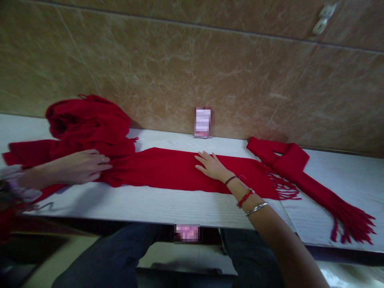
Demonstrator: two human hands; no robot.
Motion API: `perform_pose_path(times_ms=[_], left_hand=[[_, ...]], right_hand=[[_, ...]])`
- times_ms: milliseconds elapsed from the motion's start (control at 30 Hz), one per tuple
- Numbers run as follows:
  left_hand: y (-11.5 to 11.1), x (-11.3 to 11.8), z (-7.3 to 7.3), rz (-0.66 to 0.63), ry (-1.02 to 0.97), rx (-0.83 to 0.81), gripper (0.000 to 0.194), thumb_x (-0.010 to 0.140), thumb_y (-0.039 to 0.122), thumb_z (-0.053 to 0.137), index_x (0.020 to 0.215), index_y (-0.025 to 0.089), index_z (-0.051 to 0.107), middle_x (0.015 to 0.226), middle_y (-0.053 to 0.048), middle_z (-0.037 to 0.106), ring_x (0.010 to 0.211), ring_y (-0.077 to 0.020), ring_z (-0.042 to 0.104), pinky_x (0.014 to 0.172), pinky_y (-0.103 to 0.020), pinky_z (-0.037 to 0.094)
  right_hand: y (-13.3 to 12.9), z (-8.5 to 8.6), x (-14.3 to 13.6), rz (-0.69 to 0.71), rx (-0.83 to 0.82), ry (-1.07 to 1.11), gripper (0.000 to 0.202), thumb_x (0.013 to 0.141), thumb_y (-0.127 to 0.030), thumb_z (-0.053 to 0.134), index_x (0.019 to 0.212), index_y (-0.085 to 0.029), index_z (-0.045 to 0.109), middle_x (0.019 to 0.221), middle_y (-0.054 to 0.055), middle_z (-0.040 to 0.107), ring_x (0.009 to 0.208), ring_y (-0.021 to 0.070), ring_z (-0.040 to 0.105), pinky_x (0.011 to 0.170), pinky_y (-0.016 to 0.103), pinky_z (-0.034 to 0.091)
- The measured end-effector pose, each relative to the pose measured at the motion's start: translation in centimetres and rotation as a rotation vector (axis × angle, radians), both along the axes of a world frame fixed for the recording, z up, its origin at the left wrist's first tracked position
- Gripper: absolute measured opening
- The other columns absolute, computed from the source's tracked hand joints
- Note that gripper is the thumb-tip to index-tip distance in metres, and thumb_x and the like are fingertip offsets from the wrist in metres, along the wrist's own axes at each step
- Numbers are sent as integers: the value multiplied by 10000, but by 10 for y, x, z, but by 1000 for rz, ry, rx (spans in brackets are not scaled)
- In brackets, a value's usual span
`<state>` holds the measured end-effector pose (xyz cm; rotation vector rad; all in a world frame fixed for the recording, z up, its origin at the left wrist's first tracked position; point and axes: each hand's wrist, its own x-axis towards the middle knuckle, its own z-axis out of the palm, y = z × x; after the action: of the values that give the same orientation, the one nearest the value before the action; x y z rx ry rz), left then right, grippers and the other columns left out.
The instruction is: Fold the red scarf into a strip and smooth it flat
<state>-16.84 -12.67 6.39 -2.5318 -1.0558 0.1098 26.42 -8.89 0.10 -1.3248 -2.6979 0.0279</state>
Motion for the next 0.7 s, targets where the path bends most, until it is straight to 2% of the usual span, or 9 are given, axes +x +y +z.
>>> perform_pose_path(times_ms=[67, 133, 200, 267, 367, 433, 567, 700], left_hand=[[2, 30, 3, -33, 79, -7, 333, 837, 215, 365, 984, 151, 657, 949, -87, 661, 885, -185, 569, 849, -331, 390], [6, 67, 2, 5, 2, 23, 405, 890, 244, 279, 1099, 121, 603, 1055, -123, 628, 968, -204, 553, 890, -359, 381], [11, 103, -8, -24, -125, -38, 429, 919, 307, 253, 1206, 143, 526, 1230, -111, 545, 1108, -193, 493, 969, -352, 338], [14, 129, -25, -58, -219, -139, 446, 931, 351, 250, 1317, 190, 405, 1404, -88, 372, 1258, -188, 357, 1027, -360, 280], [15, 142, -49, 11, -203, -310, 483, 929, 406, 266, 1384, 244, 281, 1473, -62, 241, 1345, -225, 198, 1058, -443, 212], [15, 140, -56, 48, -182, -385, 503, 927, 423, 268, 1399, 253, 238, 1486, -64, 197, 1359, -239, 149, 1064, -475, 178], [16, 139, -47, 77, -163, -442, 520, 914, 466, 290, 1392, 263, 262, 1489, -67, 186, 1363, -262, 121, 1064, -504, 151], [17, 173, -42, 70, -253, -326, 492, 930, 452, 243, 1370, 243, 315, 1476, -82, 225, 1355, -237, 160, 1066, -485, 165]], right_hand=[[-10, 8, -5, 26, 3, 28, 529, 914, -430, 305, 1370, -165, 350, 1446, 134, 294, 1337, 265, 224, 1059, 530, 192], [-24, 14, -11, 50, -10, 48, 555, 909, -454, 314, 1386, -169, 317, 1458, 122, 269, 1348, 263, 188, 1062, 537, 174], [-38, 18, -14, 59, -58, 36, 583, 899, -487, 325, 1399, -189, 286, 1469, 105, 243, 1355, 273, 152, 1052, 571, 161], [-50, 16, -14, 60, -115, 0, 590, 893, -508, 328, 1402, -213, 276, 1473, 90, 231, 1356, 285, 141, 1037, 602, 158], [-62, 11, -4, 64, -128, -27, 571, 899, -505, 319, 1398, -228, 284, 1470, 79, 244, 1354, 273, 158, 1047, 587, 158], [-66, 9, 7, 53, -106, -23, 555, 907, -488, 312, 1400, -236, 278, 1469, 74, 247, 1355, 260, 157, 1056, 571, 157], [-71, 9, 26, -19, -104, -49, 535, 916, -459, 309, 1405, -247, 261, 1474, 72, 231, 1353, 277, 153, 1039, 598, 166], [-73, 9, 32, -33, -110, -66, 525, 919, -446, 308, 1397, -230, 283, 1470, 79, 241, 1352, 280, 160, 1035, 605, 164]])
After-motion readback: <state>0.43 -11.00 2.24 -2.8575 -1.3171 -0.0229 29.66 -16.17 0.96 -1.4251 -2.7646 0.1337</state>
